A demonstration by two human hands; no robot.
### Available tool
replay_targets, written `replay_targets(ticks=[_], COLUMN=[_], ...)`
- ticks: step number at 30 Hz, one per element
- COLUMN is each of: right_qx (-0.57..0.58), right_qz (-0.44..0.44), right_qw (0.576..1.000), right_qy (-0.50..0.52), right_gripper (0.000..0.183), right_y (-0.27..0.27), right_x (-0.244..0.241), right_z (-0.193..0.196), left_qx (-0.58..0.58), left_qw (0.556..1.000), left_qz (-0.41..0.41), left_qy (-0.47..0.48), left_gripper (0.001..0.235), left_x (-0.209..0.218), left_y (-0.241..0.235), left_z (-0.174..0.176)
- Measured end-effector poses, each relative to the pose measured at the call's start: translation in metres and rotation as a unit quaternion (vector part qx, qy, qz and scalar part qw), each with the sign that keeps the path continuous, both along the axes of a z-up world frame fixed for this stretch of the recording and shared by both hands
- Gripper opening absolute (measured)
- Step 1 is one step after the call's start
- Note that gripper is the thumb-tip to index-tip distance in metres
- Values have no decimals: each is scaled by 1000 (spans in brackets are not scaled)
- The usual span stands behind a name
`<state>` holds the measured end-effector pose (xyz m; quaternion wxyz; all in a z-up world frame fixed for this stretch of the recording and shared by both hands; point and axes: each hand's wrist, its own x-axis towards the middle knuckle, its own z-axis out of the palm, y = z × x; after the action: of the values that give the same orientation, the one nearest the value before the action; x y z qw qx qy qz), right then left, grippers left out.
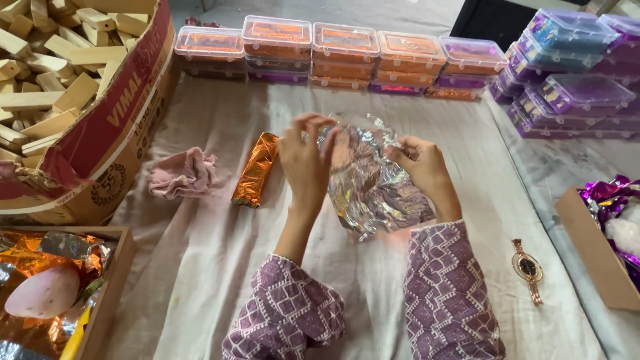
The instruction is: The person wraps wooden blocks in orange foil, folding the foil around each block and pressing the edges closed. They wipe a block with a pink cloth, take new blocks from a cardboard box, and finish wrapping a second block, leaving both wrapped blocks on the bed.
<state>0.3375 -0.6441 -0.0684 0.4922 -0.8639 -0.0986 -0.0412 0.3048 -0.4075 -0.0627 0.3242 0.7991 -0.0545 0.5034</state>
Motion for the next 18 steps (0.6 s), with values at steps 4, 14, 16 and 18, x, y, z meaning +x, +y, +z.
replay_targets(ticks=[4, 14, 16, 18], right_qx=[69, 285, 288, 288], right_qz=[-61, -80, -86, -77], right_qw=[996, 955, 953, 953], right_qy=[-6, 16, 46, 56], right_gripper=[29, 24, 28, 31], right_y=[1, -20, -22, -17], right_x=[13, 53, 54, 48], right_z=[-13, -60, -68, -68], left_qx=[107, 214, 240, 227], left_qw=[971, 914, 921, 925], left_qz=[-169, -255, -242, -246], left_qy=[131, 233, 188, 181], left_gripper=[26, 130, 92, 76], left_x=[1, -4, 6, 8], left_y=[-25, -50, -50, -42], left_z=[-7, -36, -55, -57])
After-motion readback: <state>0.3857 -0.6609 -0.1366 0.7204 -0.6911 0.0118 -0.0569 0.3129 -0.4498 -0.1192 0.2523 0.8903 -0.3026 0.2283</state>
